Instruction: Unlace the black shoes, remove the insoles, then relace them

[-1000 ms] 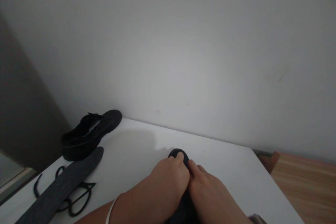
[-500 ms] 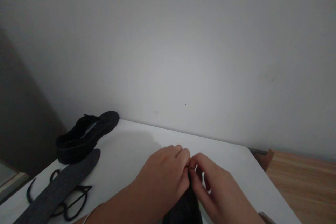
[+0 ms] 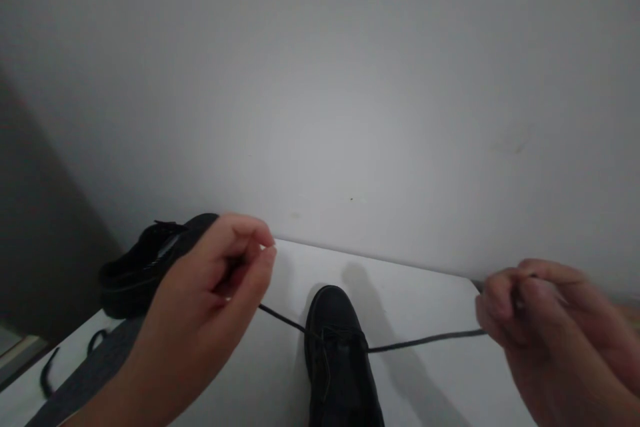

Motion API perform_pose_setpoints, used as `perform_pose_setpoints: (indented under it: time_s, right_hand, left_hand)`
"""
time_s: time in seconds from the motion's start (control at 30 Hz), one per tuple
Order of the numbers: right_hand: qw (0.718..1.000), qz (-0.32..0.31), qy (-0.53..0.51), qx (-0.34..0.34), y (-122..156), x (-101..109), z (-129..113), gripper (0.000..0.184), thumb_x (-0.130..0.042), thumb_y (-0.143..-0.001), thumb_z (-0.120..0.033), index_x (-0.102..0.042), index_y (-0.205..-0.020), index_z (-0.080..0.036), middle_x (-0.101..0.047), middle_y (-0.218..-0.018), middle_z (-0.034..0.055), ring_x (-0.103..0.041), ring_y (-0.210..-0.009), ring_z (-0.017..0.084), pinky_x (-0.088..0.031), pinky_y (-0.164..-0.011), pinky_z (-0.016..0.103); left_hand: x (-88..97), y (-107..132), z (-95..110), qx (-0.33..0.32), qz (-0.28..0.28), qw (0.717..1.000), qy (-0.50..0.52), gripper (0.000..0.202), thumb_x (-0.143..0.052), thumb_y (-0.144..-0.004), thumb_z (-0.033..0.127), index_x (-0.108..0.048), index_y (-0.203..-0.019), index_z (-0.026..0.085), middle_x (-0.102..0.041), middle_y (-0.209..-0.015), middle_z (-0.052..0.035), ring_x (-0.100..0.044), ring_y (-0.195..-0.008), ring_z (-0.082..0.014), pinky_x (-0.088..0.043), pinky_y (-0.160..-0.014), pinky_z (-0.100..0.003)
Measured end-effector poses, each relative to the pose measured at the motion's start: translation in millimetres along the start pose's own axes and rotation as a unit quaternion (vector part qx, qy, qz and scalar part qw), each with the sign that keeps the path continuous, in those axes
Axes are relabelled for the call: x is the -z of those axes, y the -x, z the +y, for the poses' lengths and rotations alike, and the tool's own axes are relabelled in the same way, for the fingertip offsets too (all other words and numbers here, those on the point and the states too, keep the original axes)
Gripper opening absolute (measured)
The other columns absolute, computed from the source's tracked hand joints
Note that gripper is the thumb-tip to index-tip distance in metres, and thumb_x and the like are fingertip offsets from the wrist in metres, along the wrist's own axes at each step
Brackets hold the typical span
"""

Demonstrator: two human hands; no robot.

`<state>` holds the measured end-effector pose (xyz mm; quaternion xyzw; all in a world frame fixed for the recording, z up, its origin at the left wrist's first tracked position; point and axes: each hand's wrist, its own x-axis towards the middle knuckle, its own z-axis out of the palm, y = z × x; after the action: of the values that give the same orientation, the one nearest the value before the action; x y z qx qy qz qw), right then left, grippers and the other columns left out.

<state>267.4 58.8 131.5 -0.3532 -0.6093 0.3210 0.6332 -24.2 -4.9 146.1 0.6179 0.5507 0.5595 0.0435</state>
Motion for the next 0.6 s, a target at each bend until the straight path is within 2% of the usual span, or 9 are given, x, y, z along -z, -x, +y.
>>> perform_pose_setpoints:
  time_s: [0.07,0.13,0.2,0.3,0.37,0.43,0.53,0.6]
  right_hand:
    - [0.995,-0.078,0.046,-0.049,5.0,-8.3,11.4,0.015,-0.057,-0.092,-0.041,-0.057,-0.093,-0.026,-0.051,-0.069,-0.0005,-0.049,-0.060,0.014,-0.041,-0.048,0.022]
    - [0.971,-0.189,0.122,-0.086,11.3,-15.0,24.6,0.020,-0.054,-0.093,-0.045,-0.056,-0.092,-0.025,-0.055,-0.072,0.0005,-0.054,-0.065,0.015,-0.044,-0.053,0.023]
    - [0.923,-0.314,0.196,-0.108,19.1,-20.7,37.7,0.022,-0.053,-0.093,-0.045,-0.057,-0.093,-0.023,-0.059,-0.076,0.0009,-0.056,-0.067,0.015,-0.044,-0.058,0.024]
    - [0.847,-0.442,0.268,-0.128,31.3,-26.5,53.9,0.026,-0.060,-0.087,-0.046,-0.059,-0.094,-0.021,-0.063,-0.074,-0.0003,-0.053,-0.061,0.014,-0.038,-0.055,0.023]
    - [0.823,-0.479,0.270,-0.143,36.8,-27.4,60.3,0.027,-0.060,-0.087,-0.047,-0.059,-0.084,-0.020,-0.061,-0.068,-0.0014,-0.051,-0.060,0.013,-0.034,-0.053,0.023]
    - [0.821,-0.487,0.249,-0.164,38.8,-26.2,62.6,0.033,-0.053,-0.091,-0.047,-0.058,-0.073,-0.020,-0.057,-0.062,-0.0019,-0.050,-0.059,0.013,-0.034,-0.053,0.023]
    - [0.851,-0.453,0.205,-0.168,37.3,-23.4,60.7,0.043,-0.046,-0.095,-0.051,-0.060,-0.069,-0.020,-0.062,-0.074,0.0019,-0.059,-0.074,0.017,-0.045,-0.068,0.025]
    - [0.873,-0.427,0.164,-0.167,35.8,-22.0,58.7,0.046,-0.045,-0.094,-0.055,-0.064,-0.070,-0.021,-0.067,-0.092,0.0061,-0.060,-0.104,0.023,-0.045,-0.091,0.031]
  left_hand:
    - [-6.9,6.9,-4.9,-0.002,-0.104,0.992,-0.072,0.010,-0.053,-0.091,0.030,-0.059,-0.085,0.024,-0.047,-0.056,0.0072,-0.044,-0.048,-0.0096,-0.031,-0.043,-0.019]
    - [-18.0,14.2,-10.7,0.014,-0.228,0.967,-0.114,0.017,-0.051,-0.093,0.031,-0.063,-0.086,0.023,-0.059,-0.066,0.0040,-0.054,-0.057,-0.0120,-0.037,-0.051,-0.021]
    - [-30.9,23.1,-17.2,0.038,-0.323,0.934,-0.146,0.019,-0.054,-0.092,0.035,-0.067,-0.090,0.023,-0.068,-0.082,0.0000,-0.062,-0.070,-0.0160,-0.043,-0.063,-0.025]
    - [-46.0,38.1,-26.4,0.064,-0.413,0.897,-0.144,0.020,-0.057,-0.091,0.037,-0.069,-0.087,0.022,-0.070,-0.082,-0.0009,-0.064,-0.075,-0.0185,-0.045,-0.069,-0.026]
    - [-49.9,46.1,-31.2,0.074,-0.437,0.890,-0.103,0.021,-0.052,-0.094,0.033,-0.069,-0.086,0.023,-0.069,-0.083,-0.0005,-0.064,-0.077,-0.0177,-0.046,-0.071,-0.025]
    - [-49.3,50.5,-35.0,0.094,-0.431,0.896,-0.060,0.025,-0.047,-0.096,0.033,-0.069,-0.089,0.024,-0.069,-0.095,-0.0020,-0.064,-0.083,-0.0173,-0.048,-0.076,-0.026]
    - [-45.6,51.8,-38.4,0.142,-0.409,0.901,-0.020,0.031,-0.042,-0.097,0.037,-0.071,-0.093,0.024,-0.062,-0.122,-0.0060,-0.061,-0.107,-0.0219,-0.046,-0.093,-0.032]
    - [-44.3,51.2,-38.5,0.158,-0.425,0.891,0.016,0.034,-0.042,-0.096,0.040,-0.072,-0.090,0.024,-0.064,-0.123,-0.0063,-0.050,-0.126,-0.0264,-0.039,-0.104,-0.037]
